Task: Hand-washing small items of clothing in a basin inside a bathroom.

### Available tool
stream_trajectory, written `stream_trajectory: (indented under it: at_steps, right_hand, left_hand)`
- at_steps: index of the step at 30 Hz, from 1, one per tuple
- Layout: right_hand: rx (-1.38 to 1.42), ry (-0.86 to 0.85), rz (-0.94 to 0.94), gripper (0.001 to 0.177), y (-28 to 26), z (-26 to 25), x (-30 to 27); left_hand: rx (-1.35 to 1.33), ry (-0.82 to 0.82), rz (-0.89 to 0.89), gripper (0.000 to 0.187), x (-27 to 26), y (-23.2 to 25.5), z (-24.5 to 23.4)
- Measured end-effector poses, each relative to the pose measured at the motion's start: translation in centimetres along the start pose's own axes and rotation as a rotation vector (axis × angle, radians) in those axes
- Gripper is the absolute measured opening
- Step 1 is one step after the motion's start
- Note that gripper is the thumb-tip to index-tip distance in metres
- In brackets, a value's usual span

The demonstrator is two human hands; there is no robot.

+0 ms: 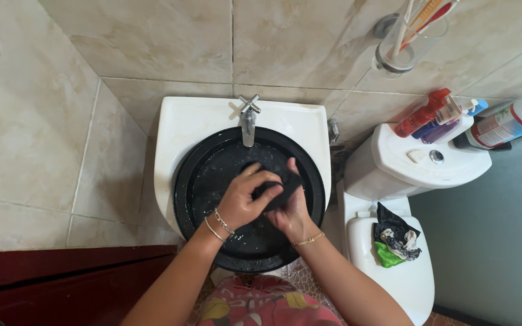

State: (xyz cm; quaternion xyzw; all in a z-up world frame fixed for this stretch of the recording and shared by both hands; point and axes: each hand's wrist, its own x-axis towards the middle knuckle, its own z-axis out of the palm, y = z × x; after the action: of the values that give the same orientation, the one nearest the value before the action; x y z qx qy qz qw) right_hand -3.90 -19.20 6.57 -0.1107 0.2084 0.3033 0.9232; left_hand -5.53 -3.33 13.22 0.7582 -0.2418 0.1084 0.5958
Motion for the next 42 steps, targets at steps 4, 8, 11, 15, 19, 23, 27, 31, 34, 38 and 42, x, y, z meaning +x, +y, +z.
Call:
stream_trajectory:
  at_steps: [4,8,11,15,19,23,27,31,34,38,42]
  right_hand:
    - [-0.018,-0.060,-0.304,0.042,-0.5,0.8,1.8]
    - [-0.153,0.013,-0.342,0.019,-0.9,3.1,1.8]
    - [-0.544,-0.026,-0.657,0.006,-0.2,5.9,0.6]
    - [-1.144,-0.346,-0.912,0.008,-0.4,8.5,-2.0]
    - [-1.489,-0.417,-0.938,0.004,-1.8,9.6,-2.6]
    - [-1.907,-0.690,-0.936,0.014,-1.8,11.9,-3.3]
    - [-2.141,-1.322,-1.027,0.019,-1.3,13.5,-2.9]
    - [-2.290,-1.541,-0.884,0.028,-1.0,10.7,-0.6]
    - [-2.354,-1.586,-0.842,0.024,-1.9,8.9,0.6]
    - [-2.310,-1.267,-1.028,0.017,-4.0,7.1,-0.8]
    - [-2.186,-0.217,-1.231,0.020,-5.9,0.2,-0.5]
  left_hand:
    - [0.129,0.224,0.170,0.010,-0.7,-0.4,1.4]
    - [-0.203,0.602,-0.296,0.021,-0.5,-4.0,2.7]
    - [-0.688,0.630,-0.621,0.024,0.6,-5.8,2.2]
    - [-1.097,0.257,-0.931,0.025,1.7,-6.3,1.0]
    - [-1.189,-0.077,-0.974,0.022,1.3,-11.7,1.3]
    - [-1.088,-0.608,-0.761,0.019,2.2,-19.8,1.9]
    - [-0.864,-0.801,-0.517,0.019,2.4,-21.8,1.5]
    - [-0.587,-0.756,-0.556,0.023,2.6,-20.1,0.5]
    - [-0.377,-0.725,-0.574,0.028,3.4,-19.0,-0.3]
    - [-0.103,-0.666,-0.599,0.035,4.3,-17.7,-1.2]
    - [0.023,-0.255,-0.298,0.039,1.6,-12.2,-3.3]
